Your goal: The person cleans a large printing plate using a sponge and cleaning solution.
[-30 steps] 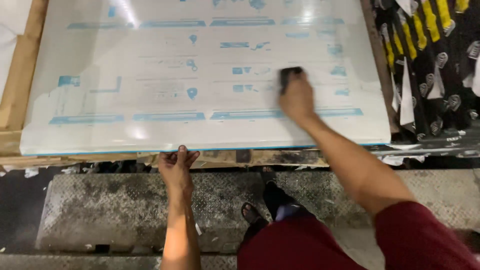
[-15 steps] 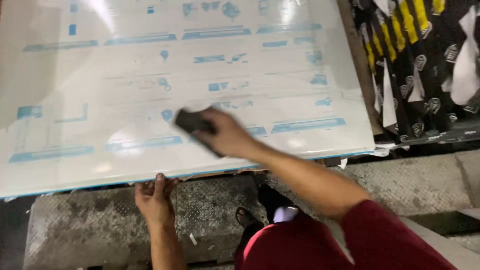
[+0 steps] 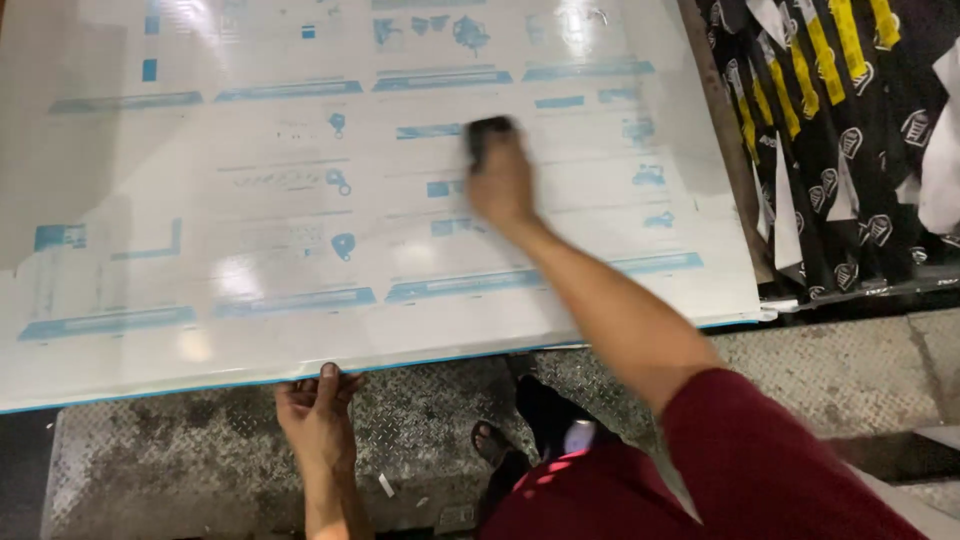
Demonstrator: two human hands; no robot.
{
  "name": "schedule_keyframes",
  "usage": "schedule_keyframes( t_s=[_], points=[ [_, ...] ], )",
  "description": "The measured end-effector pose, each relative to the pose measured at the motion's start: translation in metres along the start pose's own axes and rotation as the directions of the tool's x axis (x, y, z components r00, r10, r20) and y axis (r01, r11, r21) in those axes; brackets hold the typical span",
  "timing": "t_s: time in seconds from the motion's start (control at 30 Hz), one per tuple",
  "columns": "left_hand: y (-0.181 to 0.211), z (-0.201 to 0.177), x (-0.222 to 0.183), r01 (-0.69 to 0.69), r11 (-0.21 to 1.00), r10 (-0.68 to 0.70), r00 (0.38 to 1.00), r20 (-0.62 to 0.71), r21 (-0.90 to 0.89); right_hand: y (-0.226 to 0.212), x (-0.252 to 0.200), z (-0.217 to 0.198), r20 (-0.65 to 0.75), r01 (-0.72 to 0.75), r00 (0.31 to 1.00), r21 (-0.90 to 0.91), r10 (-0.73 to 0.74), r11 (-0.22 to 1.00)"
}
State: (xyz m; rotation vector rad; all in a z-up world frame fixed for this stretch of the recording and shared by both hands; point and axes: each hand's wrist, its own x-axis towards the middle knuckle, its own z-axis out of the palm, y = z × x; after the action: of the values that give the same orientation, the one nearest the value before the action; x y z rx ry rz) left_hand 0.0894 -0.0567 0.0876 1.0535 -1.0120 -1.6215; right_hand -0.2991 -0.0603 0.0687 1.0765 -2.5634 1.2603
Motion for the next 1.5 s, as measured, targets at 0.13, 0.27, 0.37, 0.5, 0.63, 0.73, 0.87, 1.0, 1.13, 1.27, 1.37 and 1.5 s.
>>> schedule_keyframes(
  t_s=[0.13,0.27,0.37,0.5,0.63,0.73,0.87,1.0,1.13,1.27,1.37,1.5],
  points=[
    [0.010,0.012,-0.004,0.017,0.999,-0.016,0.999,-0.032,0.027,-0.180,-0.046,0.057,0.212,0.186,0.913,0.543,-0.348,0.819],
    [-0.001,0.005,-0.002,0.013,0.998,-0.011,0.999,-0.032,0.061,-0.162,-0.026,0.021,0.628,-0.108,0.715,0.532,-0.306,0.840],
    [-0.015,-0.008,0.003,-0.007,1.000,0.007,1.000,-0.012,0.023,-0.056,0.015,-0.058,0.749,-0.661,0.649,0.643,-0.133,0.387],
    [-0.017,-0.010,0.007,0.010,1.000,-0.009,1.000,-0.025,0.017,0.102,0.058,-0.185,0.071,-0.161,0.987,0.335,0.145,0.928],
    [-0.005,-0.002,0.005,0.058,0.996,-0.053,0.995,-0.088,0.062,0.154,0.094,-0.214,0.021,-0.536,0.840,-0.128,0.542,0.835],
    [-0.005,0.008,0.006,0.027,0.996,-0.019,0.995,-0.094,0.087,0.136,0.100,-0.096,-0.105,-0.222,0.974,-0.221,0.203,0.950],
    [-0.008,0.001,0.003,0.016,0.992,0.000,0.991,-0.132,0.123,-0.025,0.093,0.053,0.009,-0.007,1.000,0.187,0.006,0.982],
    [-0.013,0.004,0.006,0.061,0.985,-0.029,0.980,-0.196,0.159,-0.177,0.054,0.109,0.186,0.150,0.950,0.435,-0.251,0.888],
    [0.002,0.016,-0.001,0.096,0.979,-0.054,0.973,-0.222,0.180,-0.190,0.056,0.087,0.707,-0.445,0.658,0.643,-0.260,0.623],
    [-0.012,-0.001,0.001,0.092,0.981,-0.055,0.976,-0.211,0.170,-0.039,0.123,-0.009,0.684,-0.509,0.692,0.690,-0.232,0.515],
    [-0.025,-0.007,0.009,0.055,0.991,-0.031,0.982,-0.185,0.124,0.088,0.165,-0.110,0.258,-0.158,0.965,0.401,0.054,0.902],
    [-0.024,-0.009,0.002,0.032,0.991,-0.011,0.987,-0.162,0.128,0.185,0.176,-0.156,-0.030,-0.096,0.995,-0.124,0.093,0.988]
  ],
)
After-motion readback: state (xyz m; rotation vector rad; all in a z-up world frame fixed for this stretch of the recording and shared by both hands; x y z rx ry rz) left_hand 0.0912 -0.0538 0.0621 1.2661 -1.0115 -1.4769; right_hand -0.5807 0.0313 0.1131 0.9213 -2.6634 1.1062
